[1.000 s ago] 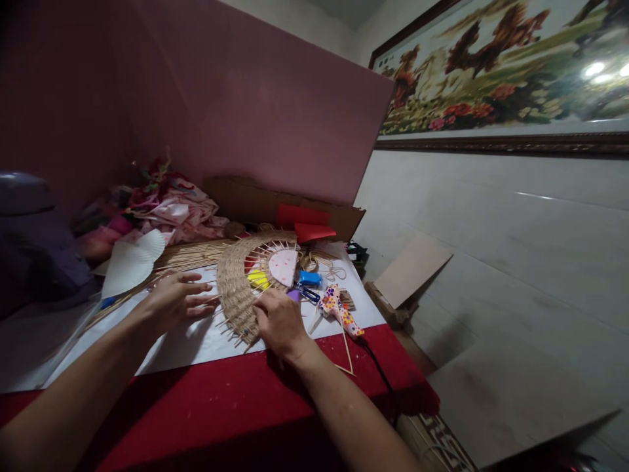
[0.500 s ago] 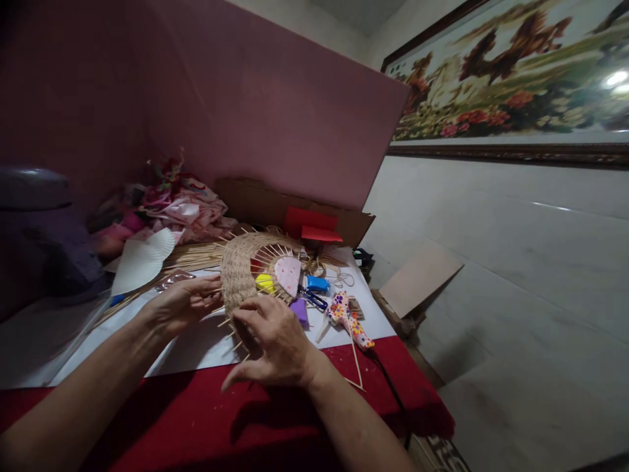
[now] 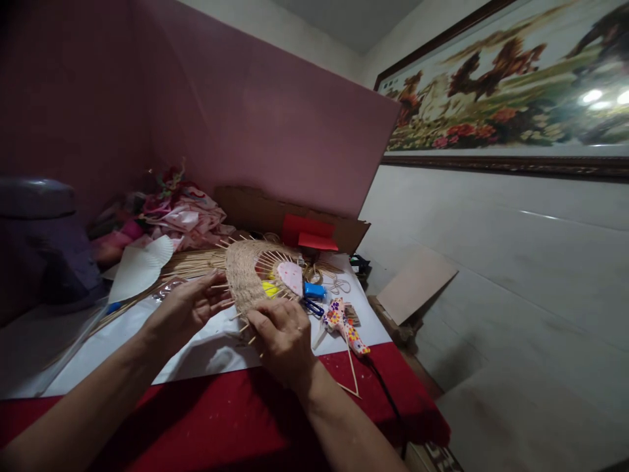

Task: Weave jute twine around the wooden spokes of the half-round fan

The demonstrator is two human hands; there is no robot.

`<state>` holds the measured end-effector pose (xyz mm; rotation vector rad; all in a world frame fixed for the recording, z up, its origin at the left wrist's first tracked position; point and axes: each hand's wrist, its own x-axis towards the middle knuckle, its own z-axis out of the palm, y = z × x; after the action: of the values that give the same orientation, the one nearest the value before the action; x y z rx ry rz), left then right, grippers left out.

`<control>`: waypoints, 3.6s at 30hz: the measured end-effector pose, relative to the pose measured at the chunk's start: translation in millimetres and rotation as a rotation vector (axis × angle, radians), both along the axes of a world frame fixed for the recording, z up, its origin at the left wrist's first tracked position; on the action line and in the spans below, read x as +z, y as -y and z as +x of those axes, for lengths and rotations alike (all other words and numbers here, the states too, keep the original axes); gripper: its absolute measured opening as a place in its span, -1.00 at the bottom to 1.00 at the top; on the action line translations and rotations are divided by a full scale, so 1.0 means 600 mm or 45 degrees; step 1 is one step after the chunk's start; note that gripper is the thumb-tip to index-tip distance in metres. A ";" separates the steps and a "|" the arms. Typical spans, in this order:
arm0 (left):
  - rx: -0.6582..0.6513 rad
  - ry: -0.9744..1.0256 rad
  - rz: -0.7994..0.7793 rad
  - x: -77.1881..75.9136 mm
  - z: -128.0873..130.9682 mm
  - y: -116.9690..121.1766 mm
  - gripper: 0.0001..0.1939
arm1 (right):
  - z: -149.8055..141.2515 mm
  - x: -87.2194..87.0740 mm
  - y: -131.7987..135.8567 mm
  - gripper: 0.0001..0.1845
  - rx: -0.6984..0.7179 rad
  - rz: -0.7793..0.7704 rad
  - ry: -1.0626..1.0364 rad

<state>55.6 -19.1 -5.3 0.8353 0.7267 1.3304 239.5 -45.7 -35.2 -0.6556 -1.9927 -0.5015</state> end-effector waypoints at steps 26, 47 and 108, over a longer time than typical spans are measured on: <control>1.023 -1.411 1.646 -0.012 0.024 0.037 -0.86 | 0.013 -0.001 -0.002 -0.68 0.050 -0.024 -0.233; 1.020 -1.532 1.614 -0.017 0.030 0.046 -0.86 | 0.012 -0.002 0.000 -0.69 0.121 -0.056 -0.233; -0.024 -0.201 0.227 -0.032 0.065 0.059 -0.77 | 0.008 0.005 0.007 -0.72 0.023 0.090 -0.285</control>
<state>94.8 -54.6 -24.6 1.0969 0.7281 1.3362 244.4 -50.1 -32.2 -0.6212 -1.7611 -0.4641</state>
